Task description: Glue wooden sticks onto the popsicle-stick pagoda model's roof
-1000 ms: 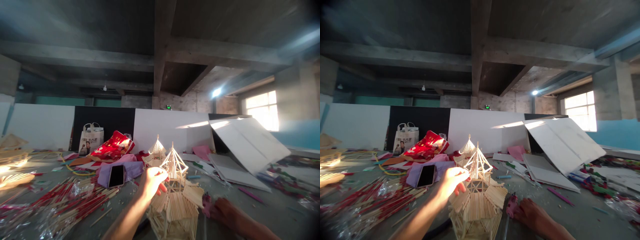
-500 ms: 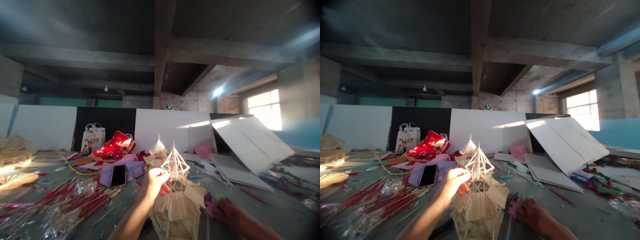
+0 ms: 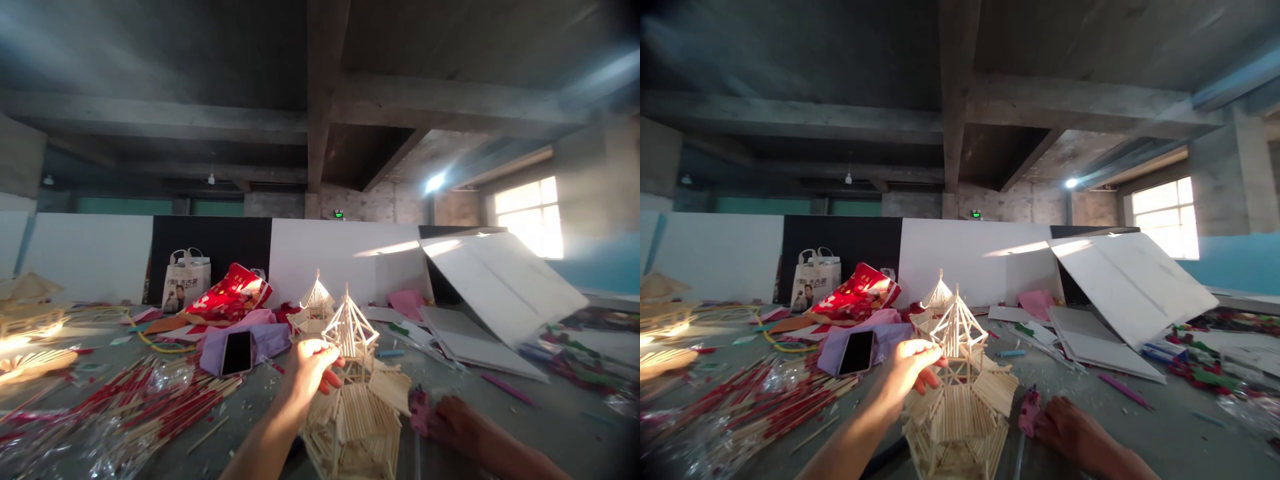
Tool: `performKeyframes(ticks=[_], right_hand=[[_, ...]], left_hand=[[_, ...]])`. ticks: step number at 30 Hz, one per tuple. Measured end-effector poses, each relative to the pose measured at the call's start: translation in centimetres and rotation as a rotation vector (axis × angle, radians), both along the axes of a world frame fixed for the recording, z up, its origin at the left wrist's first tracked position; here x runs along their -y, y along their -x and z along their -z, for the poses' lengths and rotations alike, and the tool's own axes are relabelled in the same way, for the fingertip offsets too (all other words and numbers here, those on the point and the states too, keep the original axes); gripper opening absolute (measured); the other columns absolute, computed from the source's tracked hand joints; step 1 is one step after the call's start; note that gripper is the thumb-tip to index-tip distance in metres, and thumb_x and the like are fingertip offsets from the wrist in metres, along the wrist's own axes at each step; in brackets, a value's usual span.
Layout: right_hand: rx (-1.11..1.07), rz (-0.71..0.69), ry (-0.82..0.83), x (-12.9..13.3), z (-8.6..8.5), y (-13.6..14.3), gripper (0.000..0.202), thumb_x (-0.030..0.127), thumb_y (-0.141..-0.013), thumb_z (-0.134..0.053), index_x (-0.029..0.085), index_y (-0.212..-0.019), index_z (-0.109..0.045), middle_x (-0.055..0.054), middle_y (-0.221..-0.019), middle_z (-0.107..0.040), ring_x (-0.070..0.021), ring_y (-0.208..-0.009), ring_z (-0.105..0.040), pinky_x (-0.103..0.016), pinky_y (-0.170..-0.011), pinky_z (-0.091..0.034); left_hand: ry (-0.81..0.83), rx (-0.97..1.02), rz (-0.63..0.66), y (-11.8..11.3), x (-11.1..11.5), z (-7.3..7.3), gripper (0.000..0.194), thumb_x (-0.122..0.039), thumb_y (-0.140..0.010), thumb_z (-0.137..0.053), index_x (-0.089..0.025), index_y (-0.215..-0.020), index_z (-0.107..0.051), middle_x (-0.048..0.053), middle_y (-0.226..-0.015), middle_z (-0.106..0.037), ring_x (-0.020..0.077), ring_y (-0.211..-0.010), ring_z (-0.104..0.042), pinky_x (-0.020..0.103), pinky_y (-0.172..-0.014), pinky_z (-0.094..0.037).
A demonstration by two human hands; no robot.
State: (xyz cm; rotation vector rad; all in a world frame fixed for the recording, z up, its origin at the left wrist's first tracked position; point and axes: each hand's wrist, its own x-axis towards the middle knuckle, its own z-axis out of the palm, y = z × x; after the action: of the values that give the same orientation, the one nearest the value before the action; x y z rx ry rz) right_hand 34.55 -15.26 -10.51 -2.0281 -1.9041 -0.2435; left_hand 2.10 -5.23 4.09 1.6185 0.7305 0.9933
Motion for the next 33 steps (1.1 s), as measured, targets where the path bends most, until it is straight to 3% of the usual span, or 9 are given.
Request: performKeyframes(ticks=[5, 11, 18, 23, 33], right_hand=[[0.005, 0.011, -0.013, 0.1, -0.2, 0.2, 0.033, 0.048, -0.083, -0.047, 0.019, -0.073, -0.060, -0.008, -0.076, -0.061, -0.0222, -0.070, -0.055, -0.035, -0.064, -0.040], [-0.010, -0.004, 0.029, 1.1, -1.5, 1.4, 0.042, 0.056, -0.083, -0.043, 0.019, -0.072, -0.058, -0.008, -0.078, -0.061, -0.0220, -0.072, -0.055, -0.034, -0.065, -0.041], [-0.042, 0.027, -0.011, 0.3, -0.1, 0.2, 0.036, 0.054, -0.080, -0.049, 0.020, -0.071, -0.060, -0.006, -0.075, -0.059, -0.0222, -0.069, -0.055, -0.033, -0.061, -0.038], [-0.047, 0.018, -0.013, 0.5, -0.1, 0.1, 0.036, 0.054, -0.080, -0.049, 0.020, -0.071, -0.059, -0.006, -0.075, -0.059, -0.0220, -0.068, -0.054, -0.034, -0.061, -0.038], [-0.032, 0.019, -0.036, 0.1, 0.8, -0.6, 0.038, 0.056, -0.080, -0.048, 0.021, -0.070, -0.059, -0.006, -0.072, -0.058, -0.0223, -0.067, -0.053, -0.034, -0.058, -0.036]], left_hand=[[0.030, 0.033, 0.006, 0.0, 0.2, 0.0, 0.027, -0.034, -0.070, -0.055, -0.009, -0.080, -0.061, 0.008, -0.077, -0.069, 0.0086, -0.040, -0.056, 0.016, -0.033, -0.032], [0.045, 0.018, -0.021, 0.0, 0.0, 0.1, 0.027, -0.037, -0.069, -0.056, -0.011, -0.075, -0.062, 0.005, -0.071, -0.068, 0.0068, -0.040, -0.053, 0.015, -0.034, -0.029], [-0.040, -0.045, 0.000, -0.2, -0.9, 0.2, 0.027, -0.036, -0.067, -0.054, -0.011, -0.064, -0.062, 0.003, -0.061, -0.064, 0.0045, -0.036, -0.044, 0.016, -0.033, -0.024], [-0.047, -0.049, -0.016, -0.1, -0.5, 0.0, 0.024, -0.033, -0.068, -0.054, -0.011, -0.064, -0.061, 0.004, -0.062, -0.066, 0.0045, -0.036, -0.045, 0.016, -0.034, -0.025], [0.121, 0.011, 0.003, -0.2, -0.5, 0.5, 0.022, -0.033, -0.070, -0.057, -0.012, -0.073, -0.062, 0.005, -0.069, -0.069, 0.0045, -0.038, -0.050, 0.014, -0.033, -0.025]])
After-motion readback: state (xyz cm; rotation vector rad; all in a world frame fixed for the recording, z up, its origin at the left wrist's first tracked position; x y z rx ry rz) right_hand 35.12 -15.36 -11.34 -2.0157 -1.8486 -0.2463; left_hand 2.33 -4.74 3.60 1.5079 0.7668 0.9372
